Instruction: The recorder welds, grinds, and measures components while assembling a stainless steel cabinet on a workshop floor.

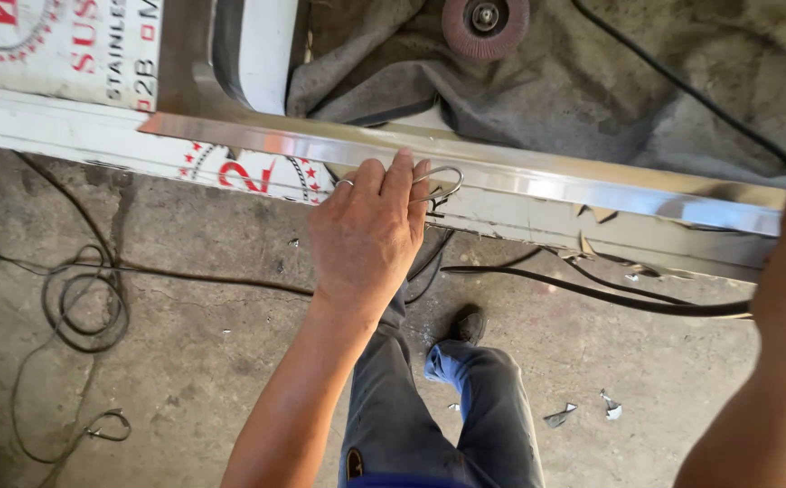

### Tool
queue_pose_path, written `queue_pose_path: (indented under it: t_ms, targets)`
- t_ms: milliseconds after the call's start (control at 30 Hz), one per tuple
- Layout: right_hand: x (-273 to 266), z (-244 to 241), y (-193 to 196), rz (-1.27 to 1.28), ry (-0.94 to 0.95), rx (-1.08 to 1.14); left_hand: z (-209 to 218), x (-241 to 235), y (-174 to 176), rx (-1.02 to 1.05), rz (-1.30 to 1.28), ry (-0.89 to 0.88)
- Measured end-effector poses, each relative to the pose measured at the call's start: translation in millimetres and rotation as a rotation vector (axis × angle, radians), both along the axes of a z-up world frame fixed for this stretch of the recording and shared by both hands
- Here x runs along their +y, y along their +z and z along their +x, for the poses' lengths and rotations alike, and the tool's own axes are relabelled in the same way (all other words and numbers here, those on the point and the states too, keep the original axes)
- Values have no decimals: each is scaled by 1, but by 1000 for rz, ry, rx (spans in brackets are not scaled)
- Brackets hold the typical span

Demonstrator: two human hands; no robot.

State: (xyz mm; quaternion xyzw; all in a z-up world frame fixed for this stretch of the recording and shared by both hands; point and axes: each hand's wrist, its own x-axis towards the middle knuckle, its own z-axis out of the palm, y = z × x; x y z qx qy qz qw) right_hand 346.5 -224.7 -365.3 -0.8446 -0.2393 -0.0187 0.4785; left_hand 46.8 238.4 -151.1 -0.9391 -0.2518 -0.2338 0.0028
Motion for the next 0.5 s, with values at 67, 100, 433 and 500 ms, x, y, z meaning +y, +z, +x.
queue_pose_path:
  t_ms: [67, 100, 433, 500]
  targets:
    - [77, -33, 77, -9, 0, -39, 4, 7, 6, -3, -13, -16]
    - [110, -51, 117, -26, 4, -55, 6, 8, 10, 13, -46, -23]
    - [146, -69, 162, 278, -339, 314, 1, 54, 44, 371, -749, -220]
    - [127, -51, 132, 264, -362, 304, -6, 87, 50, 245, -699, -268]
